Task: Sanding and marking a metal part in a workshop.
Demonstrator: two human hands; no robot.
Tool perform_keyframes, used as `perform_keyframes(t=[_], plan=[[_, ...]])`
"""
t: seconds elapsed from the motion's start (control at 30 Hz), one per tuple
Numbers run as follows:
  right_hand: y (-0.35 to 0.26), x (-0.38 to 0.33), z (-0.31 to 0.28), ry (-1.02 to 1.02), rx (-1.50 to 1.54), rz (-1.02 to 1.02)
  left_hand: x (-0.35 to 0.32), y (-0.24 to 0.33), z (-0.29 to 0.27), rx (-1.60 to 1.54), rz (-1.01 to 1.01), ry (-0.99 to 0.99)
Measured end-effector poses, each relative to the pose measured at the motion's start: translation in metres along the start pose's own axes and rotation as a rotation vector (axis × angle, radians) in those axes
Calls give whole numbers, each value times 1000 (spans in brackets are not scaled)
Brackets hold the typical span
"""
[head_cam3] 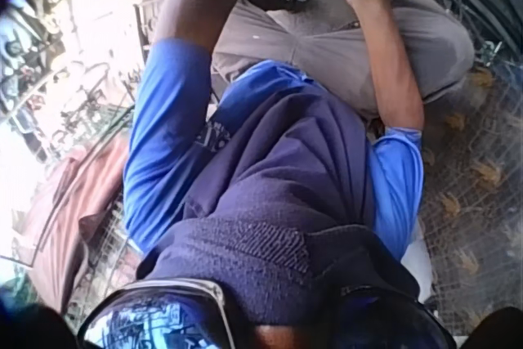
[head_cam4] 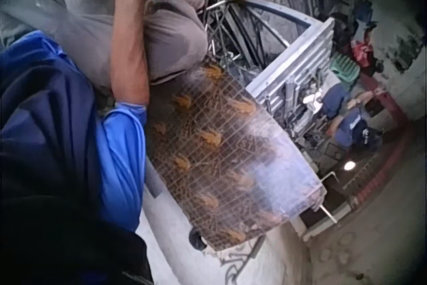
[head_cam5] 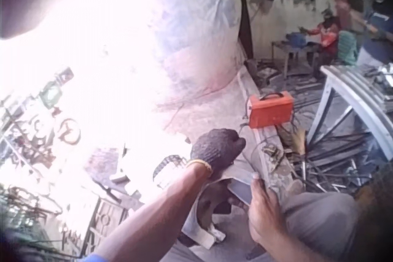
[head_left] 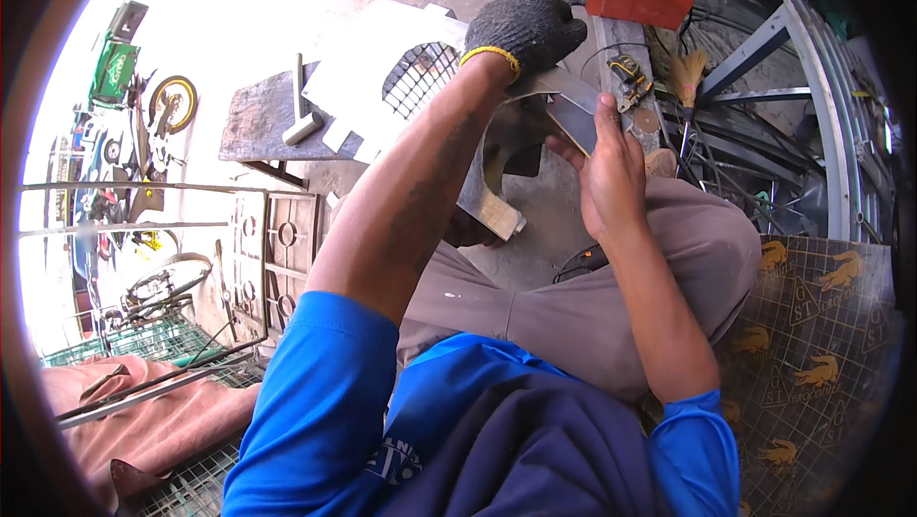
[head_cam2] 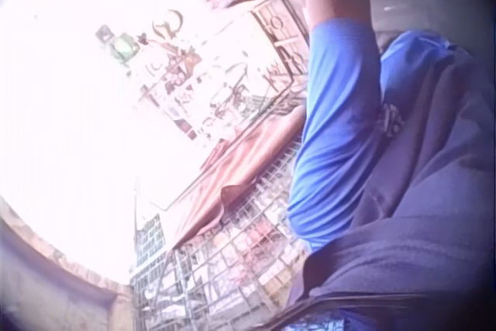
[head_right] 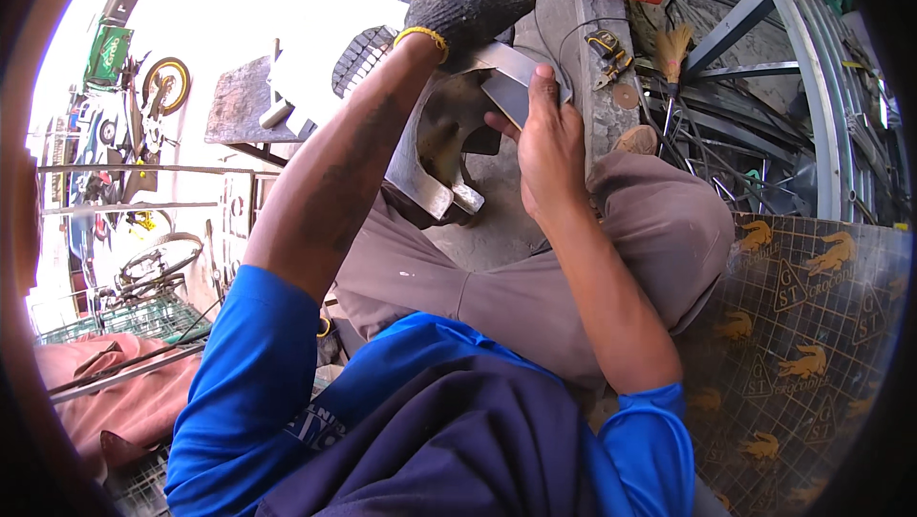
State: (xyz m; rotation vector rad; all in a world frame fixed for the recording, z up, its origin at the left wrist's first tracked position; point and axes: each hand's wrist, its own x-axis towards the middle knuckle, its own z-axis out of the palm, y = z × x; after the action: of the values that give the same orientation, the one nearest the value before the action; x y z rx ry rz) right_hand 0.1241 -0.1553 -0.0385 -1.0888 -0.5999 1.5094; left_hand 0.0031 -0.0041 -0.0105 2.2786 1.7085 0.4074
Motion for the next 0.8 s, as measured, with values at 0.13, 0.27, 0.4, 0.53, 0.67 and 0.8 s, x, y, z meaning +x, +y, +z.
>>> perform_keyframes(t=[0.13, 0.27, 0.4, 0.53, 0.67, 0.8], plan=[[3, 7, 8, -87, 68, 27, -3, -2, -8, 4, -29, -60], [6, -1, -3, -32, 34, 6, -7, 7, -6, -40, -45, -44], [8, 10, -4, -84, 63, 39, -8, 7, -14, -28, -43, -107], [-3, -1, -7, -173, 105, 128, -11, 4, -15, -62, -81, -109], [-4, -1, -18, -157, 59, 186, -9, 5, -14, -63, -46, -109], [-7, -3, -25, -171, -16, 161, -7, 6, -14, -43, -58, -132]])
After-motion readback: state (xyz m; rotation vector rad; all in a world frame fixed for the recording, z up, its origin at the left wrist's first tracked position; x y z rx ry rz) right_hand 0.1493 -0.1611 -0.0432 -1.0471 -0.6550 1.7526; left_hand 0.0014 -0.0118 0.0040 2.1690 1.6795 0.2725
